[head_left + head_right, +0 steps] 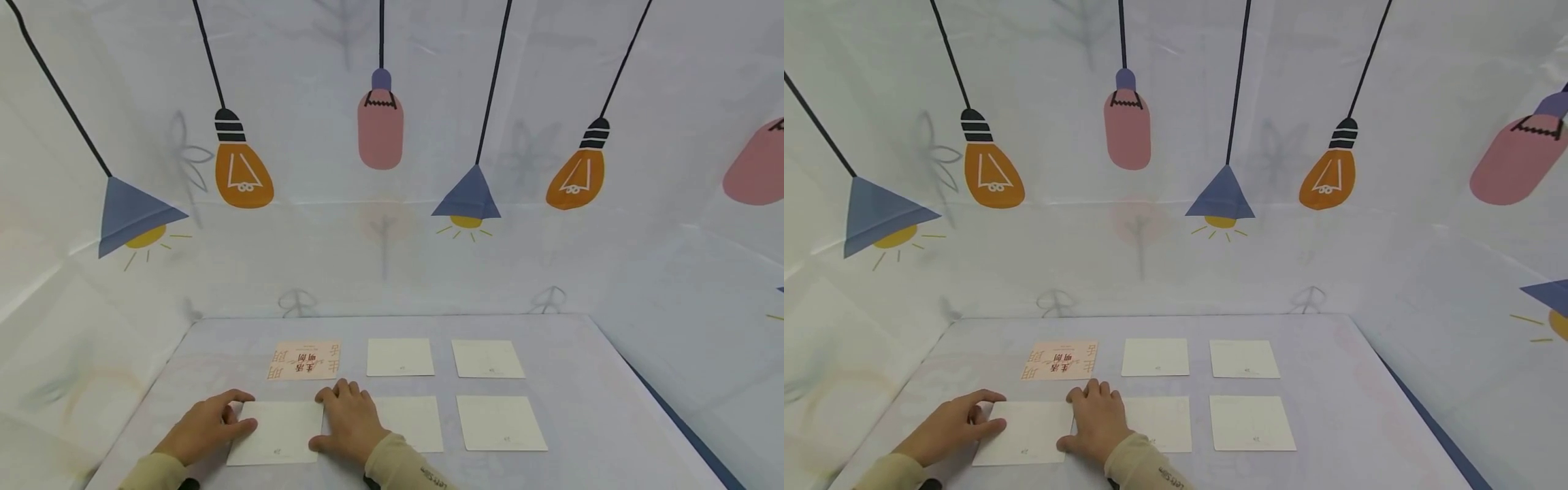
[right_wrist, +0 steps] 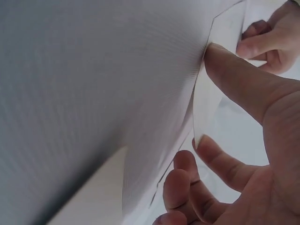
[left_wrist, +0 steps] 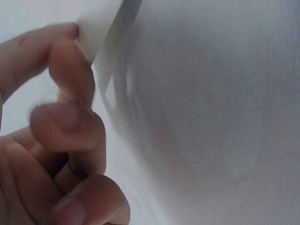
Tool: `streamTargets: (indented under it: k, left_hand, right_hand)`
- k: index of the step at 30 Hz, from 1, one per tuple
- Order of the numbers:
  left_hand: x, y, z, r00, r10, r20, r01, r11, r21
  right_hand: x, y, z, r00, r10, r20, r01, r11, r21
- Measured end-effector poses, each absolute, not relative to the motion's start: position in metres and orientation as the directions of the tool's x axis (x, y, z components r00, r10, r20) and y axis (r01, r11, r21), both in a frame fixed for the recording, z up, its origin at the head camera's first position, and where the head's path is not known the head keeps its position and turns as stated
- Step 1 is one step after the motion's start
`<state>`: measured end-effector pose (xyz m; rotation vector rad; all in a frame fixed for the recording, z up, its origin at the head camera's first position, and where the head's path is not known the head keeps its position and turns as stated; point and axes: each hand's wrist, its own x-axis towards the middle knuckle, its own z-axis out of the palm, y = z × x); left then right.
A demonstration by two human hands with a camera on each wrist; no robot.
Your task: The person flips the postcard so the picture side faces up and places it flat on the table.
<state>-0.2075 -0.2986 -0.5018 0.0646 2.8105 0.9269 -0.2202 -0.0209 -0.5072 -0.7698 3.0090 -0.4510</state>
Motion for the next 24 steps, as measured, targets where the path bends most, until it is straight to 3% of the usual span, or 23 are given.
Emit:
streamTargets:
  k: [8,18,24]
  left_hand:
    - [-0.2079,-0.3036,-0.5051,-0.960,0.128,-0.249,-0.094,0.693,0.715]
    - [-0.2025,-0.3056,-0.5038,-0.971,0.118,-0.209,-0.089,0.629,0.773]
    - [-0.1988,-0.3044,-0.5027,-0.977,0.095,-0.191,-0.090,0.627,0.774]
  right_hand:
    - [-0.2213,-0.0240,-0.5078,-0.885,-0.463,0.053,-0.457,0.841,-0.288]
    - [-0.2185,-0.0214,-0.5044,-0.874,-0.471,0.119,-0.483,0.818,-0.313]
    - [-0.2159,-0.0180,-0.4994,-0.900,-0.415,0.135,-0.422,0.747,-0.514]
